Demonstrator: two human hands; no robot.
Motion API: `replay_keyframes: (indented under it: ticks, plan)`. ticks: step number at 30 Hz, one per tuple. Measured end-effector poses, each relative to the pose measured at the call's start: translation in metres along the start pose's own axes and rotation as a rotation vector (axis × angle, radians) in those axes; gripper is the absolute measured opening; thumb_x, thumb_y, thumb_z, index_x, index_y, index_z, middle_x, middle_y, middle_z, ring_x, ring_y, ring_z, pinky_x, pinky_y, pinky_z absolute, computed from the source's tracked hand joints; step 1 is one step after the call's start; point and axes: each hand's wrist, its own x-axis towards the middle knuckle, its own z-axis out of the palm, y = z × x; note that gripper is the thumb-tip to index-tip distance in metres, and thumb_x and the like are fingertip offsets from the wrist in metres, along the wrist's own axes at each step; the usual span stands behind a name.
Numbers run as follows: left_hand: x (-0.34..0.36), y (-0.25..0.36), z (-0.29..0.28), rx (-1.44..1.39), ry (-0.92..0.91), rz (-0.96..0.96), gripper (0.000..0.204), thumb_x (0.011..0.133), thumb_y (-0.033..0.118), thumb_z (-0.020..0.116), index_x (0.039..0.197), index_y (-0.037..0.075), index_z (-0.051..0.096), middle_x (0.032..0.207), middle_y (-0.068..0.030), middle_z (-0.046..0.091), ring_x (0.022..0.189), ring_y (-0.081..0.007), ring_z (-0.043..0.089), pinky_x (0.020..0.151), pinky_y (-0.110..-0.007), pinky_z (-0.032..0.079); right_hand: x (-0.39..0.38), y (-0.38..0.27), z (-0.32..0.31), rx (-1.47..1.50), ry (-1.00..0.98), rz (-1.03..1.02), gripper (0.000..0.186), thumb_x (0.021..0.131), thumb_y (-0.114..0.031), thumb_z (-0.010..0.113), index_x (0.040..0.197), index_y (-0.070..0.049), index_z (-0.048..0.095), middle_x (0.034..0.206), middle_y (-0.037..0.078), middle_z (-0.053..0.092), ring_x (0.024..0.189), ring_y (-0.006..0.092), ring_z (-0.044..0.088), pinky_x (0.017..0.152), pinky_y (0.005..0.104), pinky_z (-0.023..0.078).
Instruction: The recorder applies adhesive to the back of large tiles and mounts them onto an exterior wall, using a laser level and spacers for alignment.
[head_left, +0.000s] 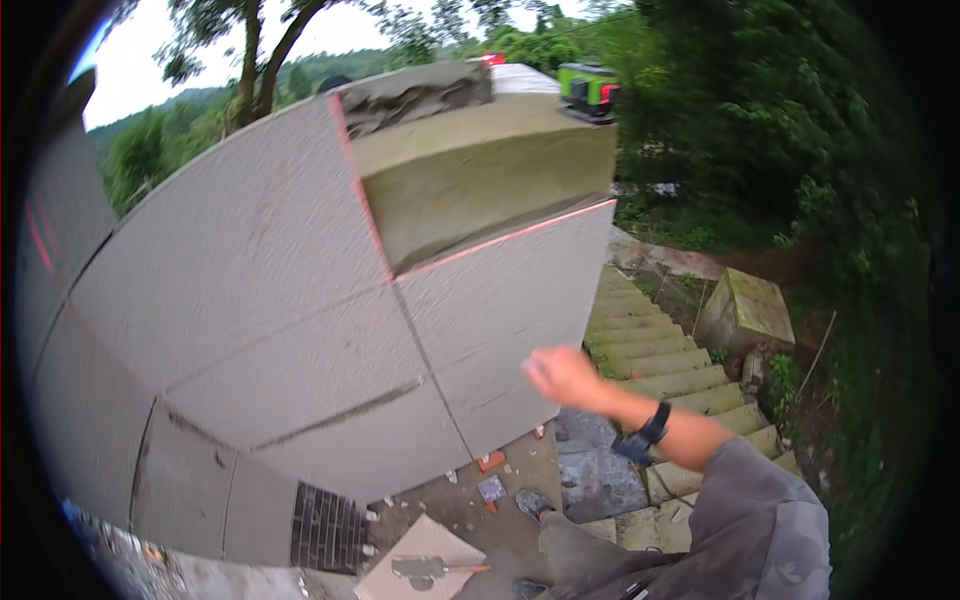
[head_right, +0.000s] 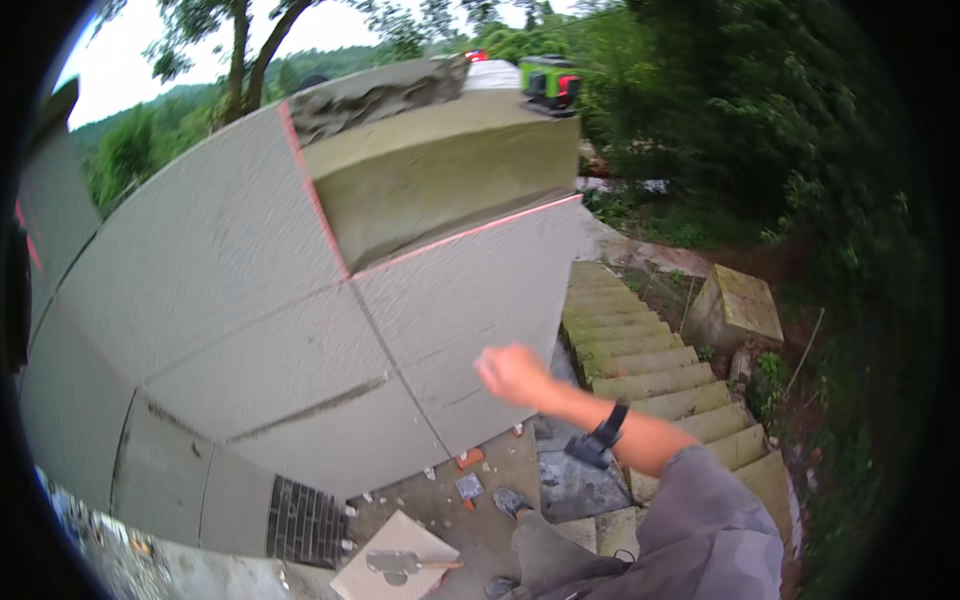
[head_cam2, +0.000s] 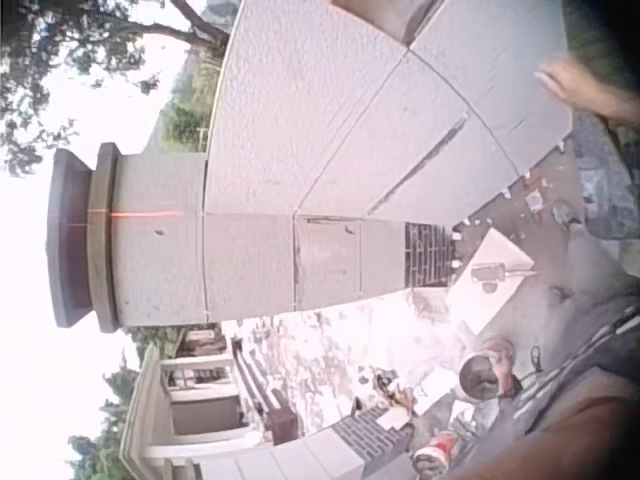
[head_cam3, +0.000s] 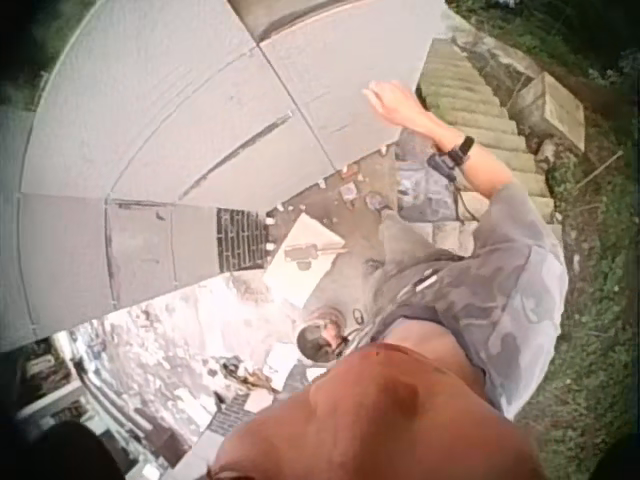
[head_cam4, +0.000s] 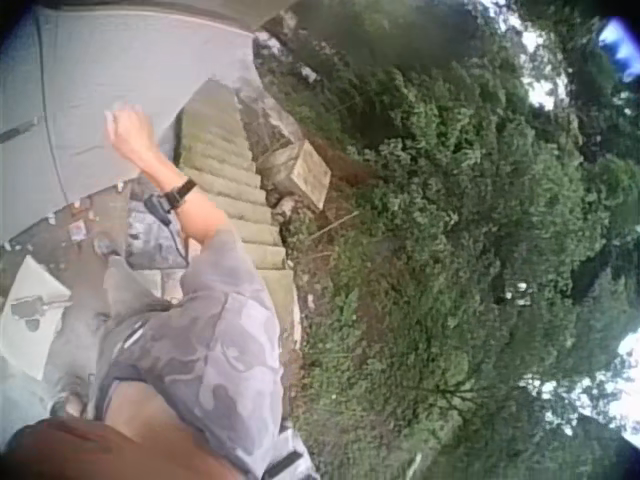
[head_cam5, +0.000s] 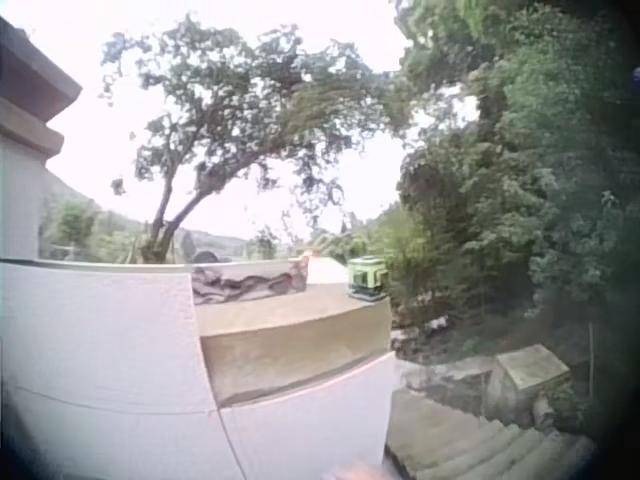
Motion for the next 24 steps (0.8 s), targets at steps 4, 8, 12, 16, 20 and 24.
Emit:
replay_keyframes:
  ticks: [4,8,12,16,20,24]
  plan:
    - [0.028,0.067,0.022,-0.018,-0.021,0.026,0.026,0.099,0.023,0.060,0.084,0.002,0.064,0.068,-0.0061,0.062,0.058,-0.0169,0.054,0.052,-0.036,0.046,0.081,0.058,-0.167,-0.098,0.407,-0.054,0.012,0.089,-0.013,0.061,0.092,-0.001,0.061,0.082,0.023,0.065,0.075,0.0455,0.063,0.065,0.0518,0.050]
    - [0.040,0.092,0.051,-0.064,-0.003,0.015,0.026,0.099,0.022,0.060,0.082,0.003,0.063,0.067,-0.0061,0.061,0.058,-0.0166,0.053,0.051,-0.036,0.046,0.141,0.106,-0.281,-0.165,0.635,-0.084,0.016,0.091,-0.012,0.060,0.090,0.003,0.065,0.079,0.020,0.064,0.068,0.0302,0.063,0.066,0.0370,0.049]
    - [0.056,0.106,0.094,-0.194,0.014,-0.033,0.024,0.097,0.019,0.061,0.079,0.004,0.061,0.067,-0.0058,0.059,0.057,-0.0165,0.051,0.051,-0.035,0.046,0.187,0.149,-0.348,-0.400,0.600,0.116,0.030,0.092,-0.024,0.064,0.078,0.003,0.062,0.070,0.023,0.057,0.063,0.0335,0.057,0.060,0.0437,0.045]
    - [0.068,0.101,0.119,0.014,-0.109,0.251,0.024,0.097,0.019,0.062,0.078,0.004,0.062,0.067,-0.0049,0.060,0.056,-0.0148,0.052,0.050,-0.033,0.045,0.252,0.164,-0.385,-0.303,0.642,-0.029,0.027,0.088,-0.021,0.066,0.101,0.004,0.066,0.083,0.018,0.070,0.078,0.0318,0.069,0.075,0.0409,0.053]
    - [0.056,0.088,0.120,-0.127,-0.077,-0.141,0.031,0.097,0.021,0.061,0.070,0.006,0.062,0.060,-0.0033,0.058,0.050,-0.0136,0.049,0.045,-0.032,0.041,0.320,0.140,-0.399,-0.175,0.355,0.130,0.043,0.093,-0.041,0.072,0.098,0.001,0.066,0.075,0.002,0.064,0.067,0.0099,0.059,0.062,0.0267,0.048]
    - [0.041,0.093,0.117,-0.238,-0.040,-0.274,0.027,0.097,0.018,0.057,0.070,0.011,0.054,0.060,0.0008,0.049,0.049,-0.0152,0.045,0.044,-0.032,0.036,0.339,0.109,-0.384,-0.382,0.298,0.101,0.056,0.082,-0.048,0.071,0.079,0.008,0.068,0.068,0.016,0.066,0.061,0.0187,0.060,0.057,0.0376,0.048]
